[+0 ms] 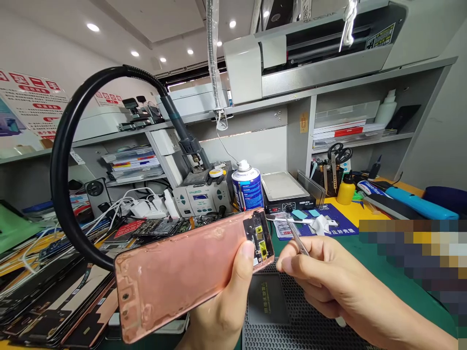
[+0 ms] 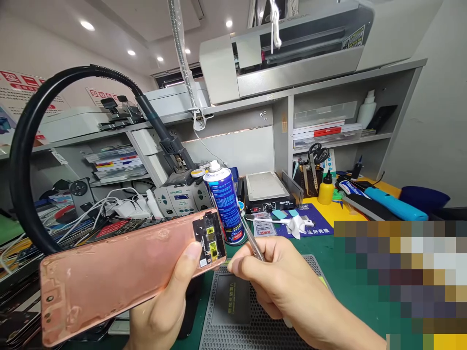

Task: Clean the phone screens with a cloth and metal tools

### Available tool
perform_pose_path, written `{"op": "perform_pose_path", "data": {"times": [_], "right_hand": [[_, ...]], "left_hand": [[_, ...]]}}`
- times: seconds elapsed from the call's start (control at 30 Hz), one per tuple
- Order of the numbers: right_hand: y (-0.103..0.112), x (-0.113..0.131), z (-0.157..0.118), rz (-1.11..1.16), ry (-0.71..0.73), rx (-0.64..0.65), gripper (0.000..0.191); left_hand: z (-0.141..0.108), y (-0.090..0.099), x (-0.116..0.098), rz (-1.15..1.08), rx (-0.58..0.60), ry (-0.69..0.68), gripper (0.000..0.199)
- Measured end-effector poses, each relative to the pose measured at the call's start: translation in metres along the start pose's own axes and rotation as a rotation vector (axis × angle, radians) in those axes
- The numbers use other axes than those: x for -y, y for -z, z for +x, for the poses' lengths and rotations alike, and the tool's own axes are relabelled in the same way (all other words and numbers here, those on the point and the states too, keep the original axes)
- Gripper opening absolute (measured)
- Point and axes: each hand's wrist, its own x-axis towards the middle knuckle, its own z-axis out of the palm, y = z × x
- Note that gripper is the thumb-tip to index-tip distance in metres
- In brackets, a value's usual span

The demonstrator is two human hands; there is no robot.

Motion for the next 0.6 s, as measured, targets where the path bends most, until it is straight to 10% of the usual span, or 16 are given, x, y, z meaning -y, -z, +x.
{"op": "perform_pose_path", "data": {"times": [0.23, 0.37, 0.6], "right_hand": [[0.002, -0.002, 0.001, 0.064, -0.011, 0.007, 0.013], [0.002, -0.003, 0.000, 0.031, -0.018, 0.030, 0.026], [0.008, -0.001, 0.002, -0.180, -0.057, 0.024, 0.044]], "left_hand": [[-0.003, -0.002, -0.002, -0.142, -0.024, 0.133, 0.027], [0.007, -0.001, -0.009, -0.651, 0.083, 0.734, 0.025], [0.033, -0.005, -0.014, -1.304, 0.267, 1.292, 0.032]]}}
